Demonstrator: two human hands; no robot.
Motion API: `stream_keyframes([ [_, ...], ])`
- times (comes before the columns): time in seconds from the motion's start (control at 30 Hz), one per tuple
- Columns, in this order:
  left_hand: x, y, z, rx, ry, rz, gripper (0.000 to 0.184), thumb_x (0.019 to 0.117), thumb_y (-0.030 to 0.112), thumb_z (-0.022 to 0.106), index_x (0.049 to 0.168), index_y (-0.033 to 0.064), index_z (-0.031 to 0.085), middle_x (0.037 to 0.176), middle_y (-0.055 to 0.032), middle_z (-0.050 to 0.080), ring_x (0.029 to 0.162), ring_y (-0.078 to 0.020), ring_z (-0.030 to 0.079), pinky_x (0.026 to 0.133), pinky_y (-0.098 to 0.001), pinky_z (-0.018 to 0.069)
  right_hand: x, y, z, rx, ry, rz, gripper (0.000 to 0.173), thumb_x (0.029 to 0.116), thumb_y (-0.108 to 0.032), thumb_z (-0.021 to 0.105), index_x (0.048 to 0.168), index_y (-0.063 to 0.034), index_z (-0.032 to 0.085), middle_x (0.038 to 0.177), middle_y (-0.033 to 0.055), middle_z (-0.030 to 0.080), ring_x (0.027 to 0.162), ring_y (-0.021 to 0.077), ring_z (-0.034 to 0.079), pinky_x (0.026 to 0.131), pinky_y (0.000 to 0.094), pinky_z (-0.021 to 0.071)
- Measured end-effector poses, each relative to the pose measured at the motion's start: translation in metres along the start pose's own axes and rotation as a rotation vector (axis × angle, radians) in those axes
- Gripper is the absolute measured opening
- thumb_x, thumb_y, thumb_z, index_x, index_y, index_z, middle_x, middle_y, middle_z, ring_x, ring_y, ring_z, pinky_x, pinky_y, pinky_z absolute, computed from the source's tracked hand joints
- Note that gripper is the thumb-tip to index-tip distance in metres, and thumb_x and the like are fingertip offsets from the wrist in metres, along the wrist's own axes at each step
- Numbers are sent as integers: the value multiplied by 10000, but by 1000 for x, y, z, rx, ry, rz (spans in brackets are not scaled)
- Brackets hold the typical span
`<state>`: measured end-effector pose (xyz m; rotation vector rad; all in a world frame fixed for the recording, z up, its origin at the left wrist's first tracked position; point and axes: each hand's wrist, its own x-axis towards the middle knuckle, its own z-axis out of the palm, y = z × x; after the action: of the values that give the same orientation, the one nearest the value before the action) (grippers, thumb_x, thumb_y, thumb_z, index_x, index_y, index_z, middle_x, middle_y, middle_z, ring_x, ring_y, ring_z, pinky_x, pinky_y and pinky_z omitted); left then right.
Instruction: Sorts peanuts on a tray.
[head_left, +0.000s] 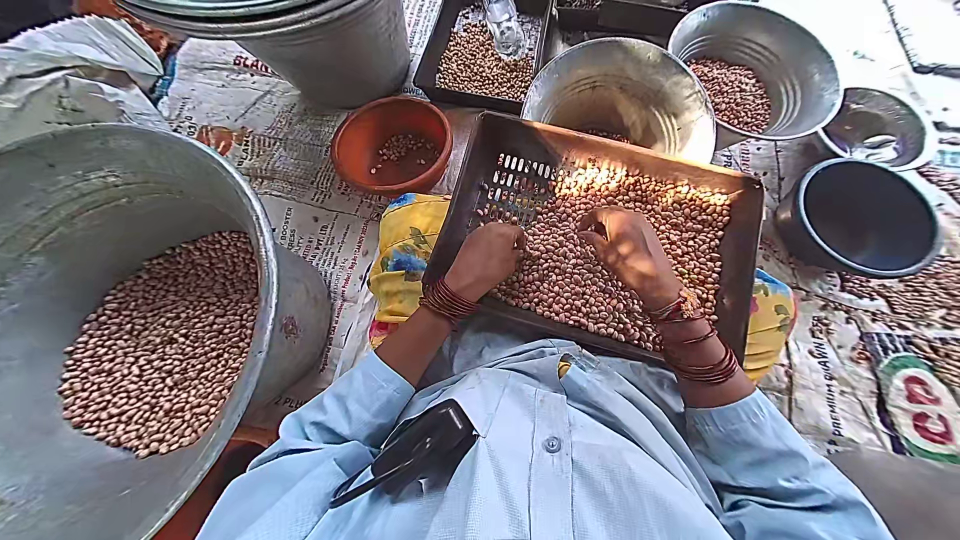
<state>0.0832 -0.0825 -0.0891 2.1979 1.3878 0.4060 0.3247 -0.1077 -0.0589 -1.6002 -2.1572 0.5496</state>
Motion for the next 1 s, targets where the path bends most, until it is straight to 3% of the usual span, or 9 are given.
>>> stream_keyframes([
  [0.17,-5,15,-9,-669,-274,-112,156,997,21,605,1152,15,613,896,-67,657,648,-85,577,600,-240,500,3,-26,6,60,-42,-71,79,941,-73,688,980,-26,737,891,146,695,809,306,691,722,512,565],
  [0.23,-4,20,-3,-926,-443,-114,157,939,-48,600,1068,41,614,796,35,653,626,-5,589,589,-165,509,3,-47,16,77,-58,-156,78,934,-89,692,978,-43,738,905,130,698,810,290,698,706,491,578],
  [0.33,4,15,-7,-832,-528,-115,112,910,-35,668,950,70,656,738,83,660,610,33,581,590,-144,500,3,-66,18,36,-26,-199,74,950,-89,670,956,-62,738,898,115,694,779,269,695,650,453,570],
  [0.43,8,-1,-39,-462,-349,-101,46,943,6,682,923,25,718,732,-13,661,564,-44,536,532,-212,450,-4,-44,14,72,115,-225,127,932,-51,671,1022,-62,760,936,110,724,821,265,716,697,457,586],
  [0.5,11,-18,-70,-173,-70,-111,75,959,13,669,959,42,738,812,-129,693,646,-237,607,605,-443,508,-16,-18,0,43,136,-127,159,949,-67,658,1074,-72,757,982,107,734,855,272,718,721,478,584],
  [0.57,26,-33,-99,67,189,-181,131,983,28,637,1055,30,746,1037,-251,699,947,-447,656,835,-672,490,-28,5,-23,-29,122,41,153,970,-61,644,1087,-91,737,974,120,721,813,303,705,688,524,570],
  [0.67,39,-36,-110,228,334,-181,337,989,22,561,1312,15,657,1377,-309,563,1338,-546,461,1073,-718,355,-42,36,-46,-121,222,247,123,986,-83,658,1073,-73,745,954,178,724,830,382,701,720,608,549],
  [0.87,35,56,-13,-86,-196,182,422,1046,59,538,1466,89,559,1340,-187,625,1147,-343,665,974,-547,544,-30,50,-55,-189,248,340,119,996,-147,657,1002,-56,732,901,216,694,797,422,673,674,614,518],
  [1.0,39,94,24,-17,-452,183,476,1065,71,478,1541,88,465,1342,-204,581,1108,-342,661,948,-514,546,20,68,-49,-223,144,456,213,988,-205,635,1110,-69,744,1025,215,726,985,434,692,800,645,511],
])
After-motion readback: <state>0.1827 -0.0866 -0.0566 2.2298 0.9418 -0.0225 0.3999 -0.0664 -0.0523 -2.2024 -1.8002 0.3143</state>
